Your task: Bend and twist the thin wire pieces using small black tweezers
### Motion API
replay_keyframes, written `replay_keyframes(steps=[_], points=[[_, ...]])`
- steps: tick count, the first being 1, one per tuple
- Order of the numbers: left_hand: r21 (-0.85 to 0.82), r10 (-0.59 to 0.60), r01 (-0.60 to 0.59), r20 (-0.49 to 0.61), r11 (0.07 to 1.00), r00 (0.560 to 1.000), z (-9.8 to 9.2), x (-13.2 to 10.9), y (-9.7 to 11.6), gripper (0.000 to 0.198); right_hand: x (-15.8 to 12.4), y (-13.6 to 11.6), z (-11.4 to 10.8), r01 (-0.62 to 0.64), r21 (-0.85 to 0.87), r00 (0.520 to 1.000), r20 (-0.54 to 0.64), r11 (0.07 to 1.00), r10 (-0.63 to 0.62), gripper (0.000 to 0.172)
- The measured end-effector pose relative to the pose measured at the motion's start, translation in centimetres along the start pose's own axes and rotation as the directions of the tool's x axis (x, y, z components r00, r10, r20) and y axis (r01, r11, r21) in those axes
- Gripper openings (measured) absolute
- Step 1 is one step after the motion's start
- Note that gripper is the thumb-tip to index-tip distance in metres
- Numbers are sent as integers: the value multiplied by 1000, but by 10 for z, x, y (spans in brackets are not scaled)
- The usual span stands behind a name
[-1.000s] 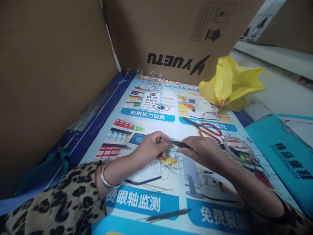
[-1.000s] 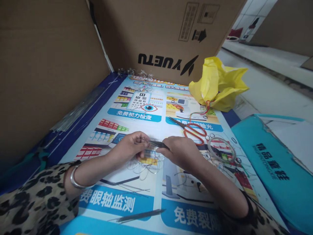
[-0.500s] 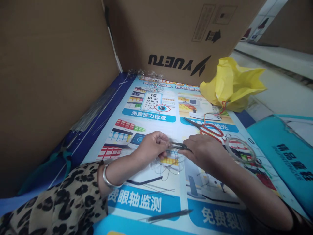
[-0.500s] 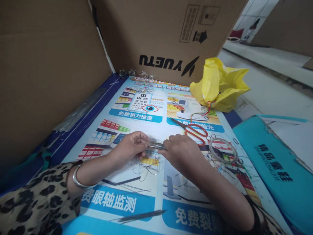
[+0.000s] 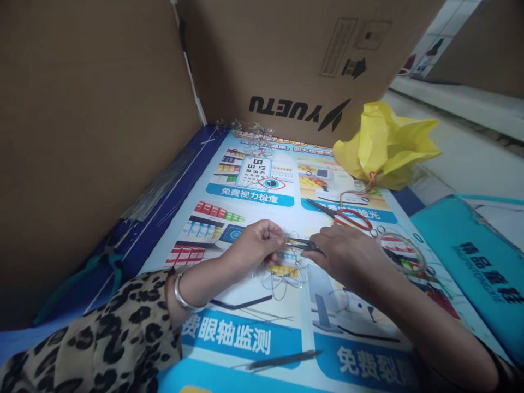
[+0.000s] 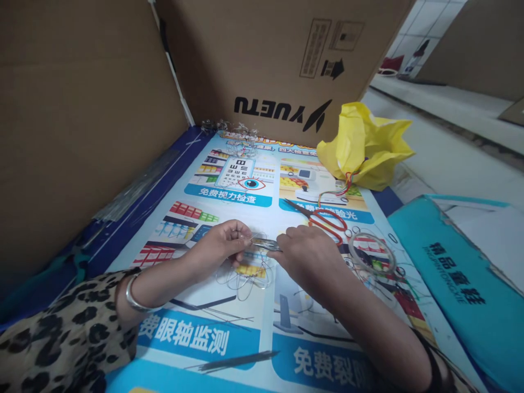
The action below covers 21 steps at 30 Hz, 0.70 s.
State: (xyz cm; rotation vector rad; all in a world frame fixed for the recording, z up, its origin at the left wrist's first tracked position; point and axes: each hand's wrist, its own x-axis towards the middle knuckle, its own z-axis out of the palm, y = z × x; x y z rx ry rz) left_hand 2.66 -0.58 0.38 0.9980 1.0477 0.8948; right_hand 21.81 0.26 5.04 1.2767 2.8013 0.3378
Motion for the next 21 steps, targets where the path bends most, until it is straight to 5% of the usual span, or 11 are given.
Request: replay_keyframes(steps=[11,21], points=[[54,3,-1,-39,999,999,2,-2,4,12,2,-4,-5,-31,-37,997,63,999,33,28],[-87,-29,24,-64,996,998,4,-2,6,14,-6,-7,-1,-50,-88,994,-105,995,41,30]])
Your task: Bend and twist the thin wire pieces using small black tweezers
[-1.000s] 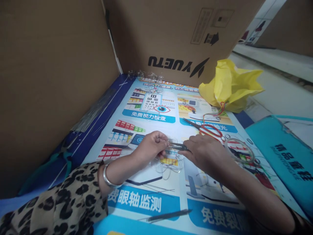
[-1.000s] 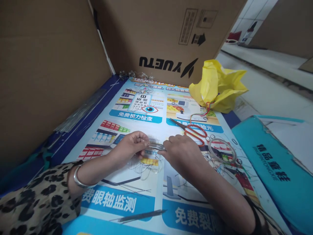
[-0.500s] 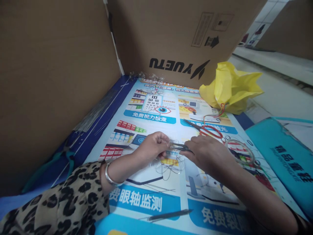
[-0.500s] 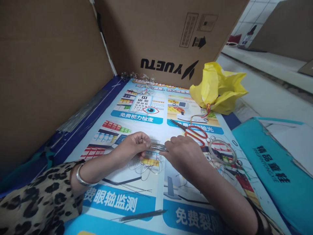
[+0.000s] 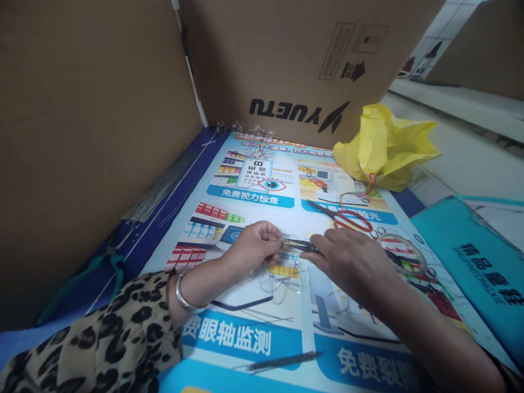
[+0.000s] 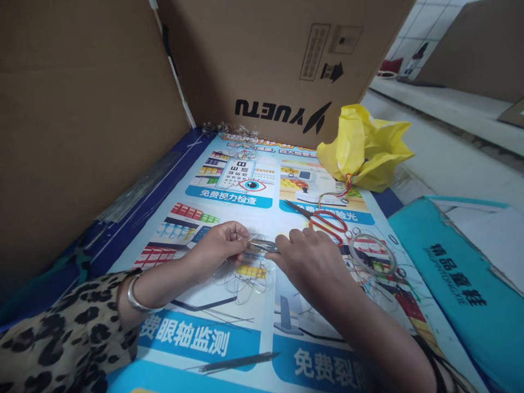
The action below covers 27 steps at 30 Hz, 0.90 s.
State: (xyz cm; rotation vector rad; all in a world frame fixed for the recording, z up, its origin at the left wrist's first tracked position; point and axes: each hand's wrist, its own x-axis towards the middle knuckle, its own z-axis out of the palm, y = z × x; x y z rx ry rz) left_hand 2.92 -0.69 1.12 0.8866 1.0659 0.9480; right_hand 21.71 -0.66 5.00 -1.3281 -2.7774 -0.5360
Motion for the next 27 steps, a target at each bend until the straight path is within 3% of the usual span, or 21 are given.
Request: replay_keyframes(steps=[27], points=[[-8,-17,18,61,1000,998,-3,-2,2,16,-1,-8,1,17,-10,999,-27,1000,-17,27]])
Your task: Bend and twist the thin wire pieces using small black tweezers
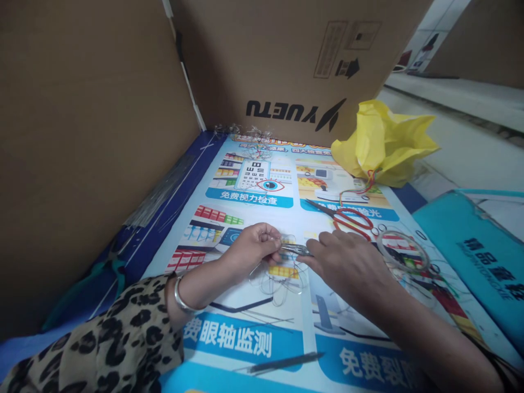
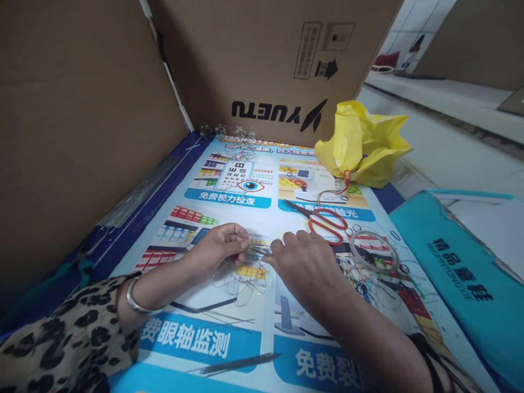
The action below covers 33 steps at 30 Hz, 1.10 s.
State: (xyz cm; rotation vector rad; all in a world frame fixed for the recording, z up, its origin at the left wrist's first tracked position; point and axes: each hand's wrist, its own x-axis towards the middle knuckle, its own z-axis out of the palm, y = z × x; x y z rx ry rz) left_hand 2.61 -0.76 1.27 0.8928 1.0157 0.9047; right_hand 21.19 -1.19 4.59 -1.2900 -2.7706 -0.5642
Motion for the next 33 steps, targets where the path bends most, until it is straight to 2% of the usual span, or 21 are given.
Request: replay_keyframes(steps=[12,23,33], points=[[11,11,-11,4,1000,1000,1,-1,1,16,-1,-1,2,35,22,999,40,999,-36,24],[8,29,-28,-26,1000,999,4,-2,-1,12,-1,-1,3,-1,61,995,96,998,-5,27],[4,22,-22,-10,1000,1000,-1,0,-1,13,-1,1,6,-9,46,1000,13,999,8,27]])
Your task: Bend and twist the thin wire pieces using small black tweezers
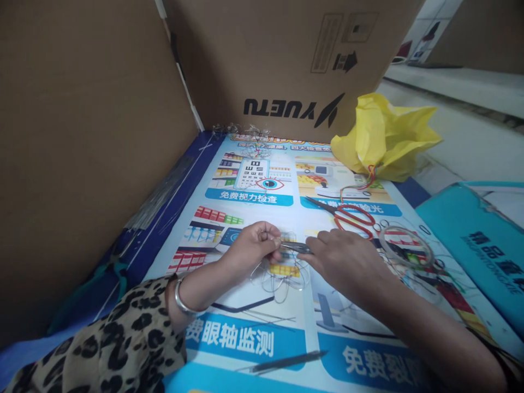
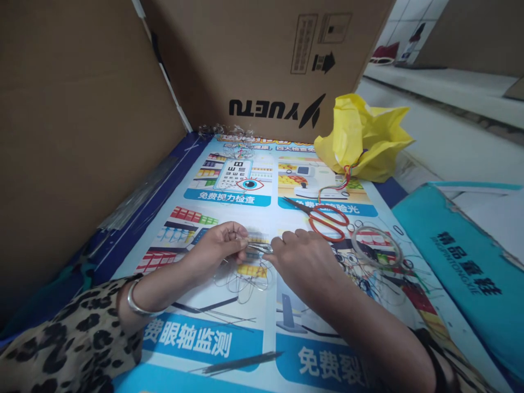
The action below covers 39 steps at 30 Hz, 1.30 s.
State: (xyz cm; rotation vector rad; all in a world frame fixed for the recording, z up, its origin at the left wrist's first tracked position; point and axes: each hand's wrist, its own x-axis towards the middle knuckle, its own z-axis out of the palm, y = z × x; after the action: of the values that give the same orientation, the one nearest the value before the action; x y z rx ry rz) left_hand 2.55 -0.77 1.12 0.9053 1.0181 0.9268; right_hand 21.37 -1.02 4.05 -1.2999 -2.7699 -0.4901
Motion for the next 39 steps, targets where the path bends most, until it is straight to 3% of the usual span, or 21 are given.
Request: replay_keyframes(steps=[9,23,39], points=[[-2,-8,8,11,1000,1000,0,-1,3,16,0,0,4,-7,26,1000,-17,1000,8,30],[18,-17,16,10,1000,1000,-1,1,2,16,-1,-2,0,35,42,994,106,998,-39,23],[32,3,-4,41,999,999,0,0,-2,13,-2,1,6,36,4,999,-18,999,-36,27]])
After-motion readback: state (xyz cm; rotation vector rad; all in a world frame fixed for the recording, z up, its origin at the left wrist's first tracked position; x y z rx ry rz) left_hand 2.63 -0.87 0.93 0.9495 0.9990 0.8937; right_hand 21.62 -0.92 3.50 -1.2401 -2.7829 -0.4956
